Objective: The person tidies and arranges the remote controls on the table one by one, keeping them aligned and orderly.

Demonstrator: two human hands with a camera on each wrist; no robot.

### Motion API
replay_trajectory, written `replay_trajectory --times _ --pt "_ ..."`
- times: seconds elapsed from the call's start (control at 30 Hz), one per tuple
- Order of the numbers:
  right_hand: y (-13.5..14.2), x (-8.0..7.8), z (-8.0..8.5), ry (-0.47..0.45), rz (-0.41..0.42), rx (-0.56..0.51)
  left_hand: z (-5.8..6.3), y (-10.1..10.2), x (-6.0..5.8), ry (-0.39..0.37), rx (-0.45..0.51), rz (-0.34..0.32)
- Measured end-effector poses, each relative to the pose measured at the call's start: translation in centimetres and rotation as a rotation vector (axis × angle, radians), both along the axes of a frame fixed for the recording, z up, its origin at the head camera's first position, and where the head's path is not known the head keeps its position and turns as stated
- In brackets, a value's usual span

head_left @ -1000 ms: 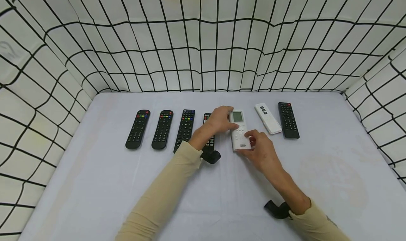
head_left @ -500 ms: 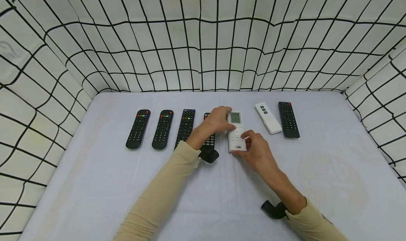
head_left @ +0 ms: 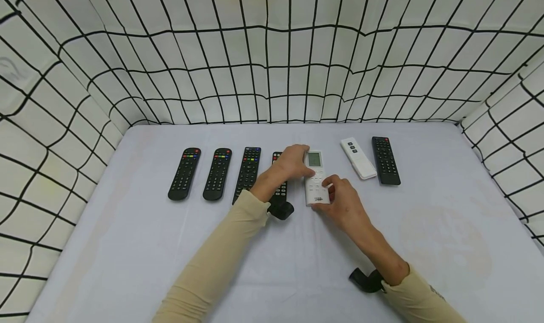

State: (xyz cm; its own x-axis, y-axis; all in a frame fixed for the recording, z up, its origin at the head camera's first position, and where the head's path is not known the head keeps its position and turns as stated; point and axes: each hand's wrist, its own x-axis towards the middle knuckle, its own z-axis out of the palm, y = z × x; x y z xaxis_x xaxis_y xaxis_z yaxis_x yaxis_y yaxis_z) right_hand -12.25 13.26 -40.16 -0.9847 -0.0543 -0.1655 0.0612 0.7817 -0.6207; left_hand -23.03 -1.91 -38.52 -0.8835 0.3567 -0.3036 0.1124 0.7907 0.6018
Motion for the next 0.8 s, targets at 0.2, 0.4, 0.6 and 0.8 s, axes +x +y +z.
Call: replay_trajectory --times 0.2,0.4,0.6,0.8 --pt "0.1 0.0 0.0 0.006 0.015 0.009 0.0 0.1 0.0 -0.009 -0.009 0.008" --pt "0.4 -0.1 0.1 -0.006 0.05 0.031 0.0 0.3 0.0 -0.007 -0.014 0.012" --pt "1.0 -0.2 0.0 0.021 0.078 0.048 0.2 0.5 0.0 -0.008 -0.039 0.011" --pt "1.7 -0.2 -0.1 0.072 0.07 0.015 0.2 0.8 0.0 0.038 -0.072 0.003"
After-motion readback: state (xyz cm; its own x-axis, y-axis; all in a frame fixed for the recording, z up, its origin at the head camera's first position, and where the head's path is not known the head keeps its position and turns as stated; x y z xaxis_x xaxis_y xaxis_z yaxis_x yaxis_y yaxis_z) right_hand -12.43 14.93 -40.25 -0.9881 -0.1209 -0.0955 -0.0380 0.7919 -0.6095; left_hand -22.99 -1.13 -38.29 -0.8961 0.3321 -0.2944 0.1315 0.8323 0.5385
